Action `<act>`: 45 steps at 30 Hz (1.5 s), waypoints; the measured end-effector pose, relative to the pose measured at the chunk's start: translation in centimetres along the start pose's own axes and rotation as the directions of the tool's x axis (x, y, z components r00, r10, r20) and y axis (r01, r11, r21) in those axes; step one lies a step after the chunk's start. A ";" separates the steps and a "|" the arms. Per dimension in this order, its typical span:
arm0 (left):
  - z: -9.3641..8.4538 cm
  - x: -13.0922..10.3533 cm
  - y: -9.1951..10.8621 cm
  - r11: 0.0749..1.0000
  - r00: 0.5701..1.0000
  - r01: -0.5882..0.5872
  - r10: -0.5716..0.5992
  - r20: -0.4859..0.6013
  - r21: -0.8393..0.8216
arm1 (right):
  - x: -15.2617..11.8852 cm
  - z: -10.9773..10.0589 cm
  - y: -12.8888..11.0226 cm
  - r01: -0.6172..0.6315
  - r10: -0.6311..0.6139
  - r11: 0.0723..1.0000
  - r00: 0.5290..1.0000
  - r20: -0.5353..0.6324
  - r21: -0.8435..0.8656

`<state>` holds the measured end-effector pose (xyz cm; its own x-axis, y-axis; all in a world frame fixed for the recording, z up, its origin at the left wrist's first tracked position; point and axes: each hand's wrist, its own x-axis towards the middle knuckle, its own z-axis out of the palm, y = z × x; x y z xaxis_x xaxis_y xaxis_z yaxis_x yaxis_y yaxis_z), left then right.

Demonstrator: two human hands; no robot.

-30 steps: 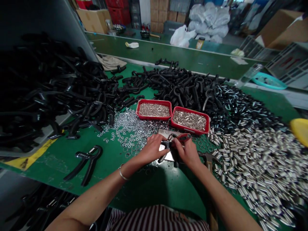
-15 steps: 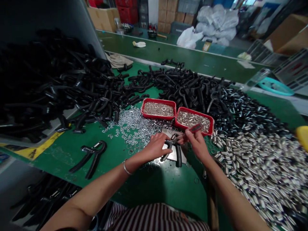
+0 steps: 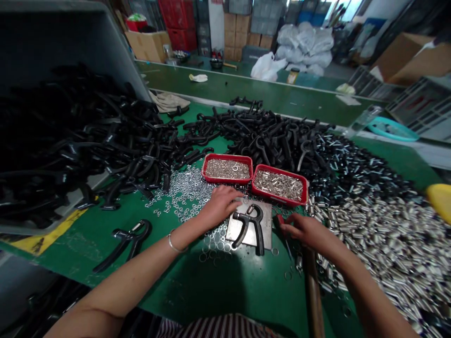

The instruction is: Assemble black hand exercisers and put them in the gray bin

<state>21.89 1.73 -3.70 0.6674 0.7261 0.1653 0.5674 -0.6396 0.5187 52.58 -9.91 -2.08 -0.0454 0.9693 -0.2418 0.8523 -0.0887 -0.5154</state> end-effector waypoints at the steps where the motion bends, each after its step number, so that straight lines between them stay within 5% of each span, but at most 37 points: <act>1: -1.0 1.5 -1.1 0.995 0.998 0.018 -0.013 -0.055 0.094 | 0.1 -1.2 -0.1 0.012 -0.016 0.999 0.995 -0.096 -0.049; 4: -3.5 6.0 -4.3 0.903 0.989 0.136 -0.101 -0.107 0.407 | 2.3 -3.5 -2.4 0.146 -0.189 0.979 0.907 -0.376 -0.140; 7: -4.5 8.4 -6.0 0.825 0.987 0.155 -0.145 -0.062 0.543 | 7.0 -3.0 -6.4 0.324 -0.383 0.918 0.874 -0.300 -0.229; 11: -3.9 8.0 -6.1 0.817 0.995 0.104 -0.078 -0.069 0.567 | 14.1 -0.2 -10.7 0.333 -0.467 0.815 0.862 -0.198 -0.474; 15: -3.8 6.8 -6.4 0.820 0.992 0.122 -0.080 -0.098 0.560 | 18.5 1.6 -11.8 0.336 -0.455 0.805 0.878 -0.147 -0.489; 19: -3.7 6.0 -6.2 0.905 0.968 0.179 -0.093 -0.232 0.385 | 19.7 2.0 -11.0 0.315 -0.419 0.825 0.898 -0.133 -0.469; 25: -1.4 1.1 -1.3 0.998 0.981 0.052 -0.055 -0.186 -0.018 | 19.3 2.8 -10.5 0.275 -0.377 0.870 0.906 -0.194 -0.409; 30: 0.4 -2.5 2.1 0.992 0.996 0.037 -0.045 -0.070 -0.117 | 19.0 2.9 -10.4 0.268 -0.353 0.923 0.877 -0.326 -0.276; 34: 1.7 -2.3 3.6 0.996 0.997 -0.058 0.055 0.049 0.074 | 17.1 2.1 -10.0 0.280 -0.308 0.951 0.847 -0.434 -0.130; 38: 3.1 -1.4 4.5 0.929 0.982 -0.175 0.141 0.126 0.325 | 12.1 1.4 -8.3 0.343 -0.230 0.927 0.839 -0.493 0.151; 42: 3.7 -1.1 4.7 0.858 0.966 -0.254 0.206 0.154 0.446 | 5.7 2.0 -5.3 0.287 -0.060 0.748 0.927 -0.370 0.598; 45: 3.9 -0.9 4.9 0.841 0.953 -0.301 0.245 0.180 0.449 | 2.0 3.5 -3.3 0.159 0.036 0.618 0.973 -0.230 0.770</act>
<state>25.94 -3.08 -4.58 0.8615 0.4897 0.1340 0.4930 -0.8700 0.0098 47.87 -8.48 -3.73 0.1061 0.9923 -0.0646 0.1180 -0.0770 -0.9900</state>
